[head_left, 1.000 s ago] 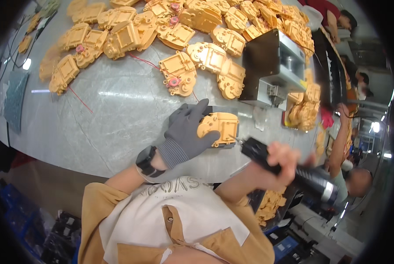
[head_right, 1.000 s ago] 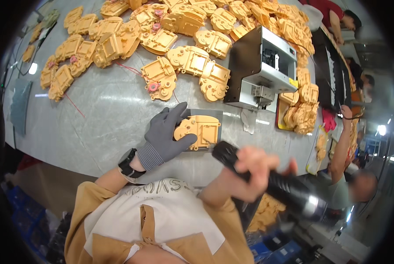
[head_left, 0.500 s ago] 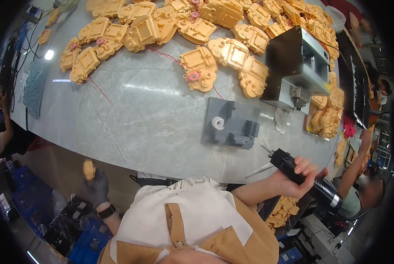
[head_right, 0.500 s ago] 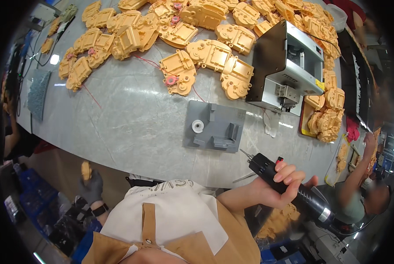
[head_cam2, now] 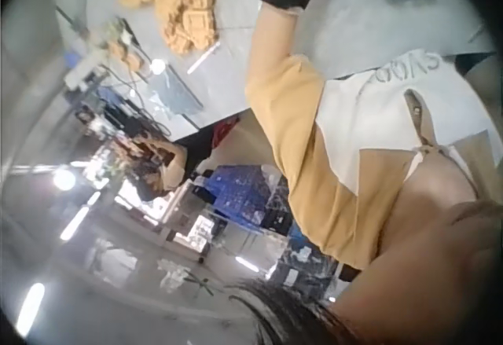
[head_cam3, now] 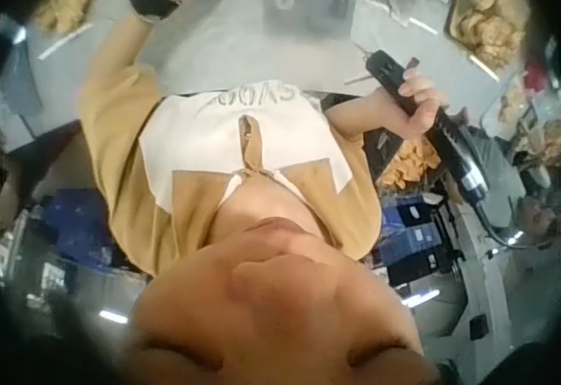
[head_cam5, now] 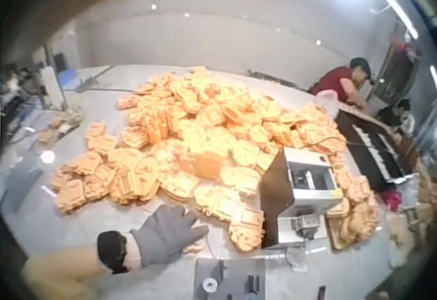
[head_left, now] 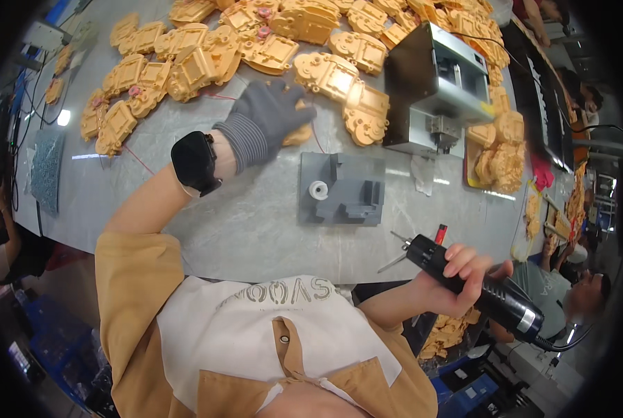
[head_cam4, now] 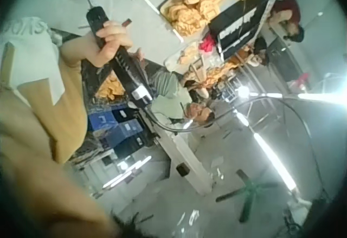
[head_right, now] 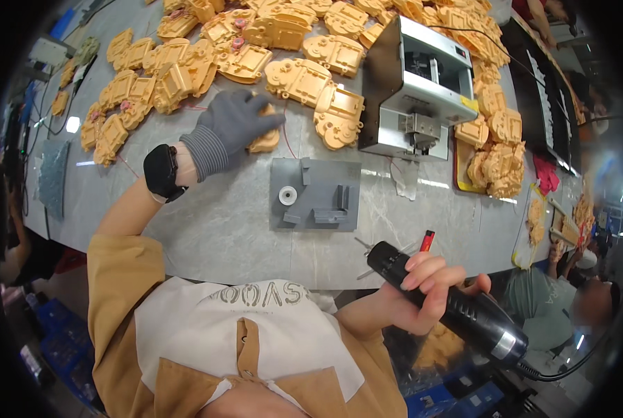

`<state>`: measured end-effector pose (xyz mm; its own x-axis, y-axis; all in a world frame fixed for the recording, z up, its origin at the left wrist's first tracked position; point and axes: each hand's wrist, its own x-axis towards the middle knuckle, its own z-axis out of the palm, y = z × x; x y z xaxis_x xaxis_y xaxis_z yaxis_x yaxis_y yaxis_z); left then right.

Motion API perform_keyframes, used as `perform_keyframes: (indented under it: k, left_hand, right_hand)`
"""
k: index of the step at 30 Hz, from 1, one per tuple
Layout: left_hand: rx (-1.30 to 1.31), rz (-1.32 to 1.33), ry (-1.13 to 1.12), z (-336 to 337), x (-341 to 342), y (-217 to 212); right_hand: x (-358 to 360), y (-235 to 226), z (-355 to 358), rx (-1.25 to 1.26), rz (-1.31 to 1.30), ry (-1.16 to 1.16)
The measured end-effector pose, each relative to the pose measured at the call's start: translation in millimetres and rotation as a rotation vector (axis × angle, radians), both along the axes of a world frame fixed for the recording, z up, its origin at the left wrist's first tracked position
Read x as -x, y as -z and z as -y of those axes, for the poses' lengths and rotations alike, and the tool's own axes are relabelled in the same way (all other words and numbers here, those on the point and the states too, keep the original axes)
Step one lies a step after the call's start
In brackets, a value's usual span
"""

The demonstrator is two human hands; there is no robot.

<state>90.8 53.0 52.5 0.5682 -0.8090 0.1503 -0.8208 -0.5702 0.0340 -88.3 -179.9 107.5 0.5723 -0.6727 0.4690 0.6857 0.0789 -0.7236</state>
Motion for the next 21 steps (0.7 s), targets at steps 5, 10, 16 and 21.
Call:
perform_keyframes:
  k: [5, 10, 16, 21]
  left_hand:
    - [0.298, -0.297, -0.183, 4, 0, -3]
    - [1.35, -1.518, -0.528, 31, 90, -36]
    - [1.282, -1.596, -0.449, 63, 147, -3]
    - [0.806, -1.108, -0.294, 20, 154, -43]
  right_hand:
    - [0, 10, 8, -0.068, -0.101, 0.134]
    - [-5, 19, 6, -0.114, -0.156, 0.203]
    - [-13, 27, 5, -0.085, -0.177, 0.099]
    - [-14, 30, 10, -0.136, -0.197, 0.14]
